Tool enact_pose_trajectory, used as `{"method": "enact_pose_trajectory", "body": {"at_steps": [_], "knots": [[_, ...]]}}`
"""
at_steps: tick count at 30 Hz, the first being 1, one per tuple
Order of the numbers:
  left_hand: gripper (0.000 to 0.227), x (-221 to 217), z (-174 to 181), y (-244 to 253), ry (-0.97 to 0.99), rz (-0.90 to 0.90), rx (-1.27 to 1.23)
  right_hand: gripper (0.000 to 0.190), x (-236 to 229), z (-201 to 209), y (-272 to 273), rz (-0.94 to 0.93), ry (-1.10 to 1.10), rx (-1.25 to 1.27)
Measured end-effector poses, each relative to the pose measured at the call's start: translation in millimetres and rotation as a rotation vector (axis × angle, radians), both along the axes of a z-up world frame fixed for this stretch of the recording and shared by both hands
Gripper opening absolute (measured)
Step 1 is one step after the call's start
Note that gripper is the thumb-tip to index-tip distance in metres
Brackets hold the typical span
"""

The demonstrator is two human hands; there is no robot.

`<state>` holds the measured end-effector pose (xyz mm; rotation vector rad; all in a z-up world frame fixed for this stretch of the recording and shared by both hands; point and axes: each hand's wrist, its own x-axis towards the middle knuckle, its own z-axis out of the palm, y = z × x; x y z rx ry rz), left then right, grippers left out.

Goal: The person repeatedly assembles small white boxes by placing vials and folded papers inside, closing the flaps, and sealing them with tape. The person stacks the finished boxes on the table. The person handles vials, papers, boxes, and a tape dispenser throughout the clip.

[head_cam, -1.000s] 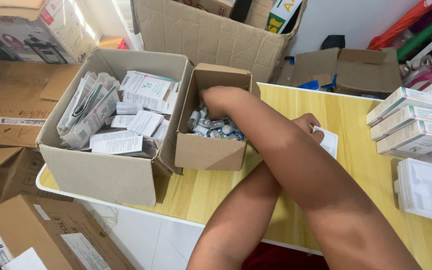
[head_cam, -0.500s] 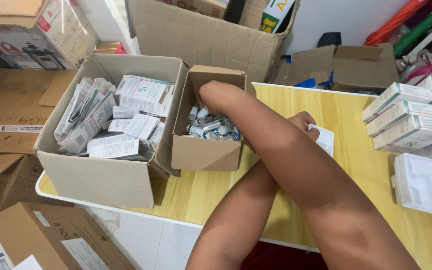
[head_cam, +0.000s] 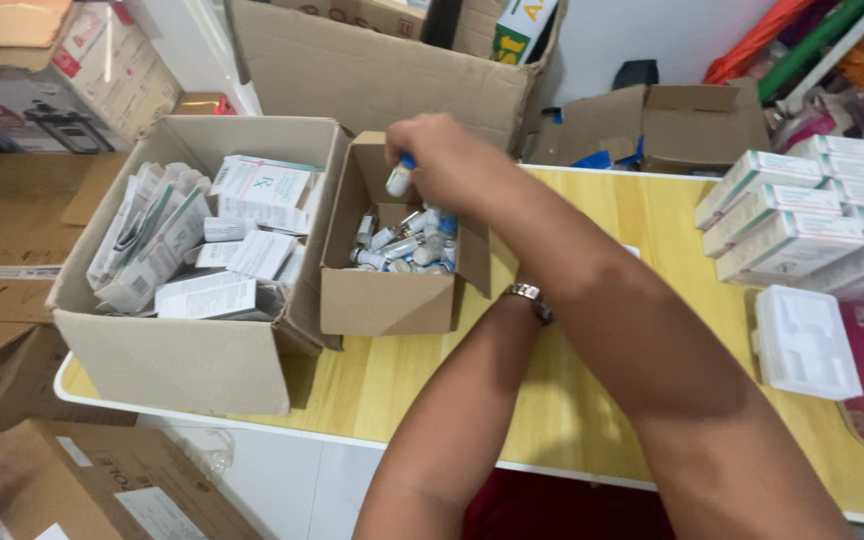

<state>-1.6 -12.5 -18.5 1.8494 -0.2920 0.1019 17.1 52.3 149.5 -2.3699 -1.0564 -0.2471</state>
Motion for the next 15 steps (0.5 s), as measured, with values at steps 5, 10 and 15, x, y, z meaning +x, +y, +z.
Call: {"method": "enact_pose_trajectory", "body": {"at_steps": [5,10,15], "knots": [[0.025,2.6,4.7,0.9,0.007,0.05,0.047,0.021,-36.8,28.6,-120.0,-0.038,-0.065,0.091],[0.022,-8.5,16.7,-0.7,0.057,0.108,-0.003,0.021,-72.7,8.8,-209.6,-0.217,0.226,0.162],[0.012,-15.8,21.4,5.1,0.114,0.053,-0.07,0.021,-84.8,-36.7,-240.5,-0.335,0.444,0.004]]}}
